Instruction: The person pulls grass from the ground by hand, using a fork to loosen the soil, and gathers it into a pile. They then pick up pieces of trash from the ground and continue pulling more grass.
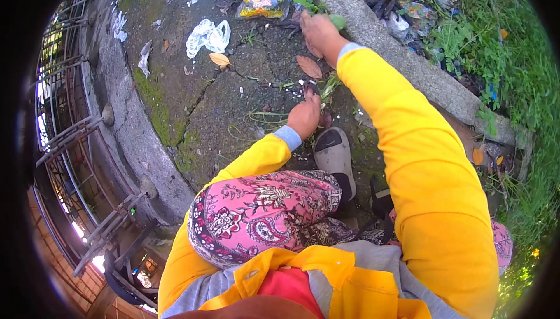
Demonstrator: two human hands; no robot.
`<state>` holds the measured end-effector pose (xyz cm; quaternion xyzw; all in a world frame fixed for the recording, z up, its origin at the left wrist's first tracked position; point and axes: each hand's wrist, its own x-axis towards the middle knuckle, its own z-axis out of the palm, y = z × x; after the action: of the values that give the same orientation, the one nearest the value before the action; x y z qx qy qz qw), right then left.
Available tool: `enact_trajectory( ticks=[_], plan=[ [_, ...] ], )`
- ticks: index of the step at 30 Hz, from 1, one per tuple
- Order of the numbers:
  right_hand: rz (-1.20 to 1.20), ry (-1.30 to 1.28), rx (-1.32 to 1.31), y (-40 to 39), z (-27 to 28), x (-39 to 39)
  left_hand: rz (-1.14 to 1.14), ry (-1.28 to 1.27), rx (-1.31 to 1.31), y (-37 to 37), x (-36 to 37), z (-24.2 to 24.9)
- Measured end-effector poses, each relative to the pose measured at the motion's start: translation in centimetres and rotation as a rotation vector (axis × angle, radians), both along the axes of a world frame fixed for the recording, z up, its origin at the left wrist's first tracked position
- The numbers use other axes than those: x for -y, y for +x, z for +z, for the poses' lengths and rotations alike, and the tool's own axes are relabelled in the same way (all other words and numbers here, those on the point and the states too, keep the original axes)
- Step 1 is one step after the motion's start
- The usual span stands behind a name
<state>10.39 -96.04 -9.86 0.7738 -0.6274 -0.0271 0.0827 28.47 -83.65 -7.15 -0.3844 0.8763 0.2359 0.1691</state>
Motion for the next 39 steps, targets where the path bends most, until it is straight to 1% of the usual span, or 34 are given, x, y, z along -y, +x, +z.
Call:
enact_trajectory(
  ticks=[1, 4, 5, 8, 9, 10, 12, 14, 15, 17, 20, 23, 26, 29, 31, 32, 33, 34, 36, 37, 38, 39],
  plan=[
    [-0.028, -0.054, -0.063, -0.7, -0.4, 1.0, 0.001, -0.004, 0.005, -0.3, 0.1, 0.2],
    [0.034, 0.215, -0.123, -1.9, -0.6, 3.5, -0.004, 0.08, 0.025, -0.5, 0.7, 1.0],
    [0.045, 0.262, -0.102, -1.9, -0.6, 3.7, -0.005, 0.096, 0.035, -0.6, 0.8, 1.0],
    [0.036, 0.35, -0.255, -0.9, -0.7, 4.9, 0.021, 0.071, 0.026, -0.6, 0.9, 1.1],
    [0.05, 0.344, -0.305, -0.6, -0.9, 5.1, 0.023, 0.07, 0.015, -0.5, 1.0, 1.2],
    [0.033, 0.342, -0.261, -0.5, -1.3, 5.6, 0.025, 0.071, 0.008, -0.5, 1.3, 1.5],
    [0.106, 0.382, -0.334, -0.5, -1.7, 6.6, 0.037, 0.071, 0.0, -0.3, 1.8, 1.9],
    [0.129, 0.419, -0.312, -0.7, -1.7, 6.7, 0.047, 0.073, -0.01, -0.4, 2.0, 2.4],
    [0.149, 0.437, -0.314, -0.8, -1.7, 6.7, 0.052, 0.034, -0.028, -0.4, 1.9, 2.3],
    [0.172, 0.467, -0.34, -1.0, -1.6, 6.7, 0.054, 0.02, -0.001, -0.6, 1.7, 2.4],
    [0.295, 0.272, -0.362, -1.7, -2.9, 6.5, 0.037, -0.019, 0.03, -0.8, 1.6, 2.9],
    [0.268, 0.356, -0.276, -2.0, -2.4, 6.7, 0.019, -0.036, 0.044, -0.8, 1.9, 3.3],
    [0.238, 0.395, -0.282, -2.1, -1.8, 6.4, 0.0, -0.052, 0.06, -1.0, 1.7, 3.4],
    [0.345, 0.195, -0.209, -3.1, -2.1, 5.5, -0.044, -0.059, 0.096, -1.1, 1.9, 3.5],
    [0.291, 0.349, 0.032, -2.5, -1.8, 4.0, -0.073, -0.056, 0.105, -0.9, 1.8, 3.3],
    [0.429, 0.511, 0.007, -1.0, 0.5, 1.6, -0.082, -0.054, 0.092, -0.6, 1.6, 3.0],
    [0.424, 0.349, 0.037, 0.7, 0.2, -1.4, -0.087, -0.061, 0.072, -0.7, 1.7, 2.8],
    [0.483, 0.256, 0.104, 1.8, 1.2, -4.0, -0.089, -0.069, 0.082, -0.9, 1.8, 2.6],
    [0.491, 0.208, 0.272, 1.2, 0.7, -4.6, -0.109, -0.069, 0.114, -0.9, 1.2, 2.5],
    [0.374, 0.408, 0.295, 0.0, 4.3, -3.2, -0.105, -0.117, 0.036, -0.6, 0.8, 2.3],
    [0.246, 0.614, 0.327, -1.4, 6.8, -2.6, -0.083, -0.092, 0.009, -0.3, 0.6, 2.1],
    [0.319, 0.161, 0.442, -5.7, 4.5, -0.1, -0.065, -0.06, -0.016, -0.1, 0.7, 1.6]
  ],
)
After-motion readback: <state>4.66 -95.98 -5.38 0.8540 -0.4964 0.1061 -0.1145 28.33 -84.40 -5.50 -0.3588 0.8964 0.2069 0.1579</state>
